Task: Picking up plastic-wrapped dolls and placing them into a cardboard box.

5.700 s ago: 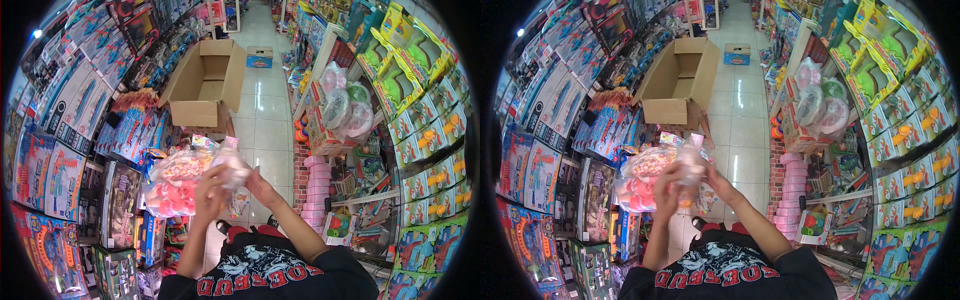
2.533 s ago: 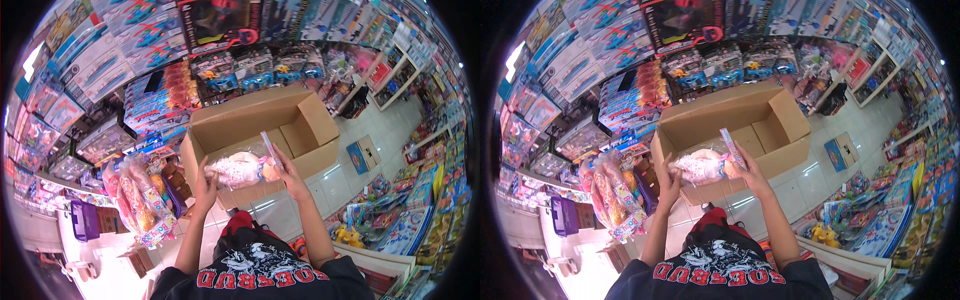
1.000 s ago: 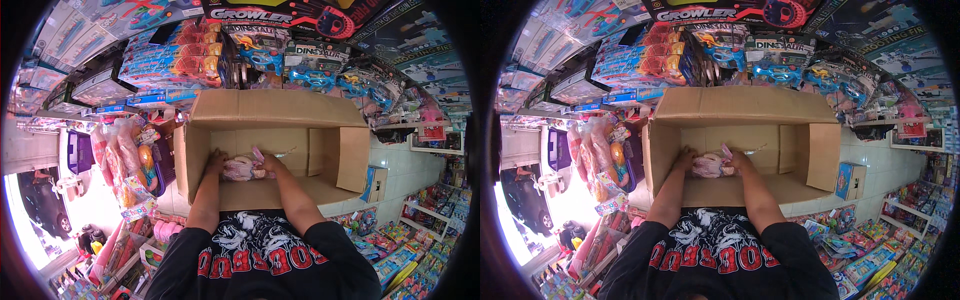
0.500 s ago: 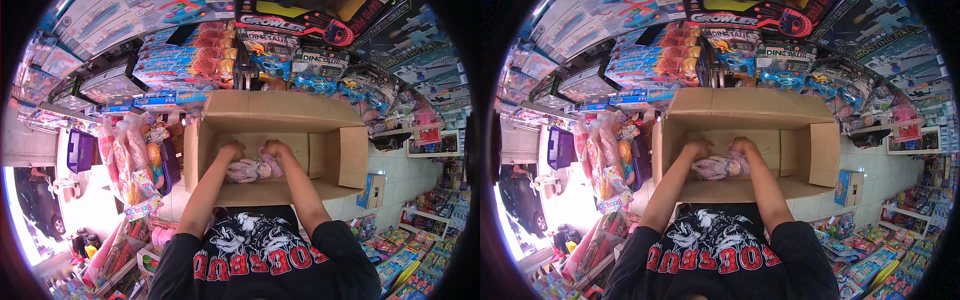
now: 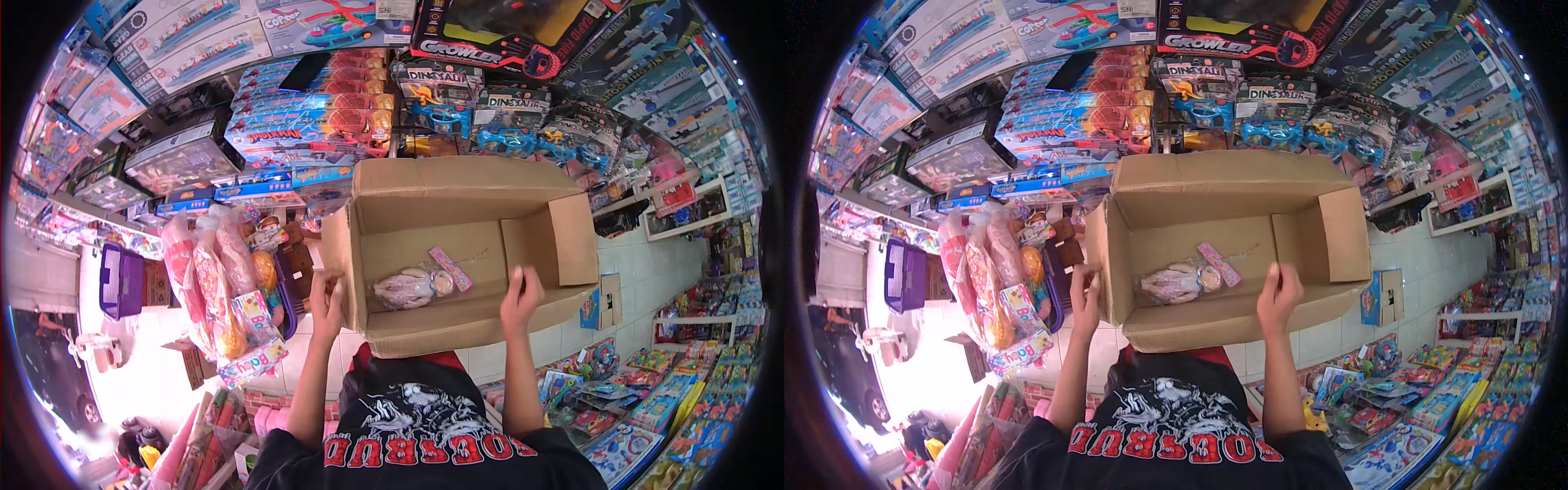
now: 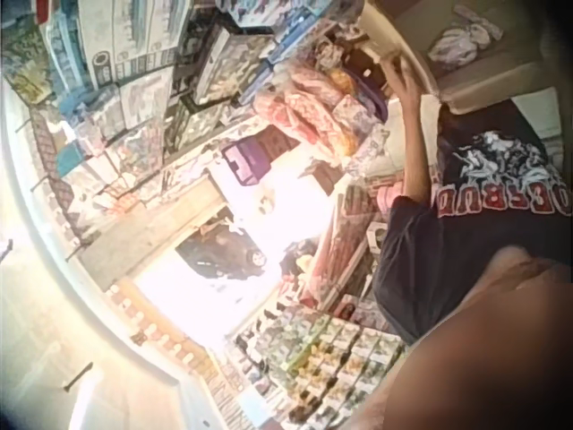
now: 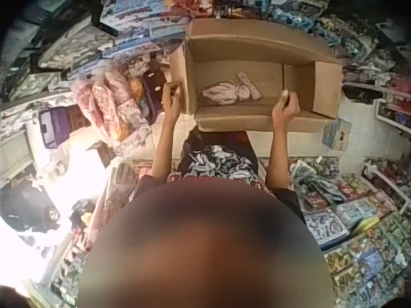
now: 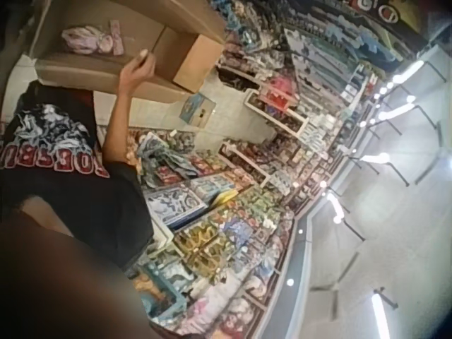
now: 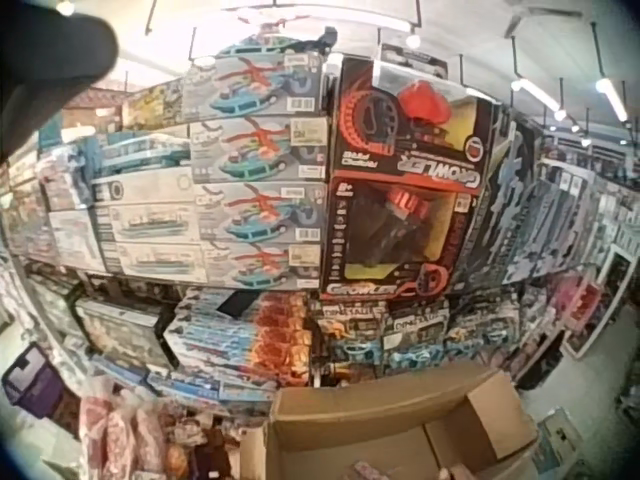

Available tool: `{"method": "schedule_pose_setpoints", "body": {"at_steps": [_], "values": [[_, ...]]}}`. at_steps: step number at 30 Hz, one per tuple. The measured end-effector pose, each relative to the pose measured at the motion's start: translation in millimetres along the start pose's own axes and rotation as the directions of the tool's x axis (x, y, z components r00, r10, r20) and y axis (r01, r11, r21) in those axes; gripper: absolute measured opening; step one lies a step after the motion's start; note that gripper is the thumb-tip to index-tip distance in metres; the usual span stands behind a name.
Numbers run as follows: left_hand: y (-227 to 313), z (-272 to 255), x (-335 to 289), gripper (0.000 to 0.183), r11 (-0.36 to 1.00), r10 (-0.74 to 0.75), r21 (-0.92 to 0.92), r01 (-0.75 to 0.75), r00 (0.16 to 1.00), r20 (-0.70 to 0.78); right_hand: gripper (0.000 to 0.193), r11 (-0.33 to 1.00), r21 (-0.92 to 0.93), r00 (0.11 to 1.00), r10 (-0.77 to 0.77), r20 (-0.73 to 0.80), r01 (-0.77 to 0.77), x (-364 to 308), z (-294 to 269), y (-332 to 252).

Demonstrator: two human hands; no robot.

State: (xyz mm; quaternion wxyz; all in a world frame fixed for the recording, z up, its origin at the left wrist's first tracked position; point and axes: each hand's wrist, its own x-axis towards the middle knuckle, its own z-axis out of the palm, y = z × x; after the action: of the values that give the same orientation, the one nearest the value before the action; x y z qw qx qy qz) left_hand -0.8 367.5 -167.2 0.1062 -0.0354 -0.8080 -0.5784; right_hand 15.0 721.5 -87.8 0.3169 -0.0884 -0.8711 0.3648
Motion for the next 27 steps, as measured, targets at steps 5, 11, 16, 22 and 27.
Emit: {"method": "schedule_pose_setpoints", "body": {"at_steps": [5,11,16,22,27], "values": [[-46.1,16.7,-44.8,0.023,0.993,-0.116,0.033,0.113,0.984,0.136,0.024,0.974,-0.208,0.992,-0.075,0.097,0.094,-119.0,-16.9,16.3],[-138.8,42.5,-124.7,0.021,0.897,-0.438,0.219,0.385,0.844,0.31,0.014,0.997,-0.08,0.924,0.034,0.382,-0.004,-205.1,10.1,57.9],[-286.4,-16.8,-273.6,0.05,0.544,-0.836,0.585,0.602,0.322,0.445,0.034,0.93,-0.362,0.393,0.313,0.864,0.056,-343.4,7.1,207.2],[-245.2,-104.3,-415.9,0.034,0.085,-0.978,0.47,0.879,-0.018,0.21,0.042,0.416,-0.821,-0.307,0.782,0.542,-0.391,-422.7,-33.8,261.1],[-204.2,-148.1,-494.8,0.032,0.56,-0.829,0.776,0.291,0.214,0.518,0.041,0.534,-0.732,-0.243,0.711,0.66,-0.423,-440.2,-37.1,260.1]]}}
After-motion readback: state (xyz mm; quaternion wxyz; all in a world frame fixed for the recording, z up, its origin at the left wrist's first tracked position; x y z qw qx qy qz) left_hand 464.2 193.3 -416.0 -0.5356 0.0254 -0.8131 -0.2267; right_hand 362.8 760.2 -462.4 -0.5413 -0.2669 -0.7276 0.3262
